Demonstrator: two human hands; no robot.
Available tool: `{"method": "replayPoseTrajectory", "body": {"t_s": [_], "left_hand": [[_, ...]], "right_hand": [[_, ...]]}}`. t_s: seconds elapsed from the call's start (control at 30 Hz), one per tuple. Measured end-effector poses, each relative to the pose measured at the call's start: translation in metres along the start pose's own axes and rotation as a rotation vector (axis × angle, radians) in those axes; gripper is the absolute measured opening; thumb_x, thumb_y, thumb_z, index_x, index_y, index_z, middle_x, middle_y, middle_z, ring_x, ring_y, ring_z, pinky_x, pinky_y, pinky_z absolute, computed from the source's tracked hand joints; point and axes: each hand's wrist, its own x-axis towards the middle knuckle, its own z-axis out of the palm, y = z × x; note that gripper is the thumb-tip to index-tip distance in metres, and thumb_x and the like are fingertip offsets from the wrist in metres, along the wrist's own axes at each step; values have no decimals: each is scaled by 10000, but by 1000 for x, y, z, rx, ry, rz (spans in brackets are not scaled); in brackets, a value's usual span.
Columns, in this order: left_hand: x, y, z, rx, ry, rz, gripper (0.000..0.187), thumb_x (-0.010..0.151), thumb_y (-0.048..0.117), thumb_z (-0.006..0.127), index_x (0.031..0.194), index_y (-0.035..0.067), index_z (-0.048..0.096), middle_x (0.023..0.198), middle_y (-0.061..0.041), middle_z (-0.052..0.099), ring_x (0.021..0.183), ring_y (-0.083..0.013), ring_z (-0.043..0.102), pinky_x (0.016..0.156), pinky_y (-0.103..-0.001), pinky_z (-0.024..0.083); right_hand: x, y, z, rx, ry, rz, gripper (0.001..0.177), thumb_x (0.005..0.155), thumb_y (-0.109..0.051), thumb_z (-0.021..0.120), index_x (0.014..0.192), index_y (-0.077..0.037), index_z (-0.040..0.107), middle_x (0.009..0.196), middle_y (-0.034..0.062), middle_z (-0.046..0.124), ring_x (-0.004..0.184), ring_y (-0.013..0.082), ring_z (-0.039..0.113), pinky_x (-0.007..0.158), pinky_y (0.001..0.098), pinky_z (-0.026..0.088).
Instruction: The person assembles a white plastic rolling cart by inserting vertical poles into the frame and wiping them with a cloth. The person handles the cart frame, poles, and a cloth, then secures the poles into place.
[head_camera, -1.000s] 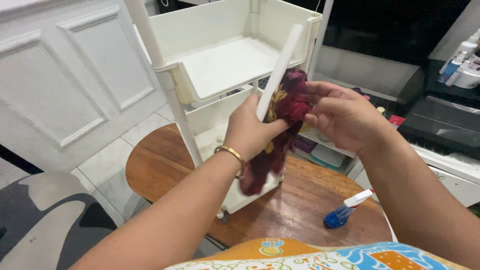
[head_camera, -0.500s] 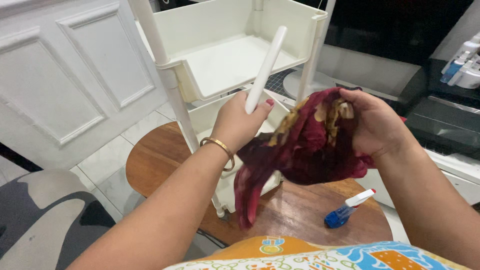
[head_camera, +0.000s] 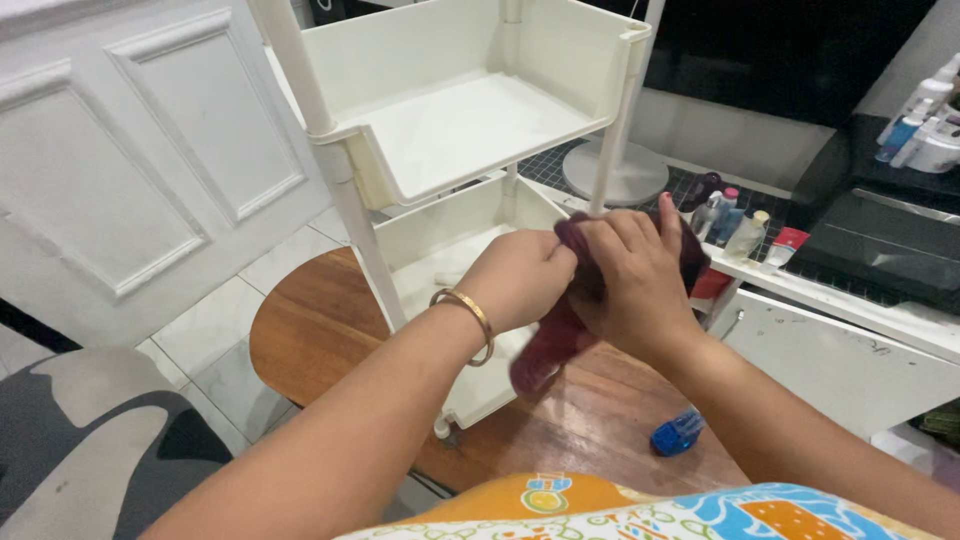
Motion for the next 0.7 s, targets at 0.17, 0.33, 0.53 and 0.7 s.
{"method": "replayPoseTrajectory", "body": {"t_s": [0.17,0.33,0.53,0.7], "left_hand": [[-7,17,-21,49,-73,-155,369,936,333,497,907,63,747,861,-208,743,821,-366,732,815,-456,561],[0,22,-16,23,86,-150,260,985,244,458,1043,79,651,902,-197,729,863,-376,706,813,-477,535],[-1,12,-19,60,56,-155,210,940,173,507,1110,119,618,910,-170,736,873,-363,706,798,-477,539],[-1,8,-23,95,121,-128,208,907,160,532,1090,106,616,882,-177,735,872,-366,711,799,-482,540]], "right_hand": [[4,31,3,20,-47,127,287,698,-163,849,892,-116,642,877,59,638,930,301,632,951,475,425],[7,17,15,109,5,33,286,671,-192,854,821,-115,624,795,50,641,808,297,646,762,445,448],[4,31,21,78,-66,51,309,679,-242,873,763,-94,615,743,86,643,726,317,651,665,441,457],[3,38,12,72,-91,123,236,680,-225,853,826,-104,712,769,94,681,730,332,668,676,450,498]]}}
